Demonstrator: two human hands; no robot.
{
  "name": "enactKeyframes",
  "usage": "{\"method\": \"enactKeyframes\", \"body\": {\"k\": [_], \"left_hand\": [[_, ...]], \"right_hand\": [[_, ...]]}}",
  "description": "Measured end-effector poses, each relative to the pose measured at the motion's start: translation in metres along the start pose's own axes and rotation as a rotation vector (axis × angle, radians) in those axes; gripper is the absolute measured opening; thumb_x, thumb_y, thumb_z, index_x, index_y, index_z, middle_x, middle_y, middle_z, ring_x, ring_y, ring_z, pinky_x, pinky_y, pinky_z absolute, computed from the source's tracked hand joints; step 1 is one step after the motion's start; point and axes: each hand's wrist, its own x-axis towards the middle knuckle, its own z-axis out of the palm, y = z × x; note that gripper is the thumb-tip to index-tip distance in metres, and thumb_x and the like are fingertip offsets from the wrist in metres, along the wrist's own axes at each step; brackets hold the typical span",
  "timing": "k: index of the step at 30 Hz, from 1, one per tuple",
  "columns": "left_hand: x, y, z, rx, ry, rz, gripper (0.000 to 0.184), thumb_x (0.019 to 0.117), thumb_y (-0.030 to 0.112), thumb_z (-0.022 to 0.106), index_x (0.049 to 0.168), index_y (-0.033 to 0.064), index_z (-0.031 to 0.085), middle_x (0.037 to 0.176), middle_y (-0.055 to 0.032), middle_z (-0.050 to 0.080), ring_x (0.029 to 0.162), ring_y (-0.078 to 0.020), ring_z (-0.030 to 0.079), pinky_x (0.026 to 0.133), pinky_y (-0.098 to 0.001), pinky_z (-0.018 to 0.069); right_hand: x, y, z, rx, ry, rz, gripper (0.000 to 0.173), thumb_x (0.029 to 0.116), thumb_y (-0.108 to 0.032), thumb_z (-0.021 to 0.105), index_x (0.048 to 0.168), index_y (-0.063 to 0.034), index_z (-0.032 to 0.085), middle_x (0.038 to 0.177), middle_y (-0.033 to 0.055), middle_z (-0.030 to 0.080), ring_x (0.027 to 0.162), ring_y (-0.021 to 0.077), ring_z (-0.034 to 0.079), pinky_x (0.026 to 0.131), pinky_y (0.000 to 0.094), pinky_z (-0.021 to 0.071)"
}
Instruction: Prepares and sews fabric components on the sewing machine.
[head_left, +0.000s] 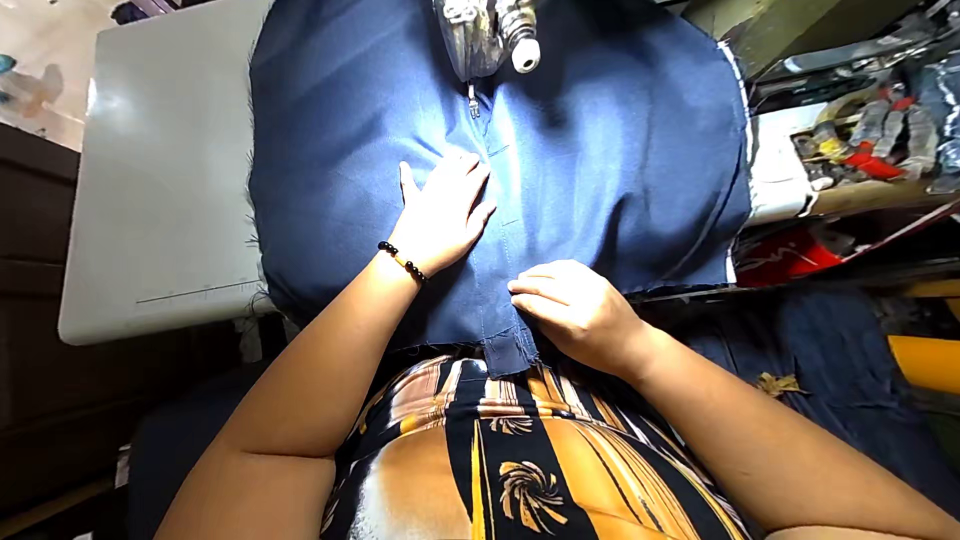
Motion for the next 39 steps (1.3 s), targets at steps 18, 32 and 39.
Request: {"method": "enactKeyframes", "body": {"k": [18,32,39], "left_hand": [[0.010,0.001,-0.005,0.021,-0.044,-0.063,0.065,0.1035,0.054,0.035,0.154,0.0142,0.047,0.159,-0.0077,0.045,0.153,-0.0344,0.032,0.108,-0.0859,0.0099],[0.030,-0.017,-0.007,0.029,-0.055,-0.066,0.072,0.0999,0.064,0.039,0.150,0.0140,0.051,0.162,-0.0065,0.041,0.155,-0.0319,0.030,0.110,-0.0837,0.0076],[0.045,-0.025,-0.011,0.025,-0.060,-0.073,0.074,0.0993,0.065,0.040,0.151,0.0132,0.049,0.162,-0.0083,0.041,0.155,-0.0316,0.028,0.112,-0.0824,0.0069]], "right_hand": [[0.008,0.008,0.001,0.068,-0.021,0.050,0.022,0.0965,-0.007,0.056,0.096,-0.0066,0.078,0.106,0.0088,0.077,0.113,0.0242,0.070,0.101,0.0386,0.0535],[0.020,0.020,0.003,0.086,-0.002,0.139,0.026,0.0973,-0.007,0.053,0.100,-0.0064,0.079,0.112,0.0117,0.076,0.116,0.0277,0.068,0.102,0.0447,0.0493],[0.033,0.035,0.003,0.096,0.005,0.154,0.026,0.0980,-0.006,0.052,0.102,-0.0055,0.078,0.115,0.0128,0.075,0.118,0.0284,0.067,0.105,0.0449,0.0470]]}}
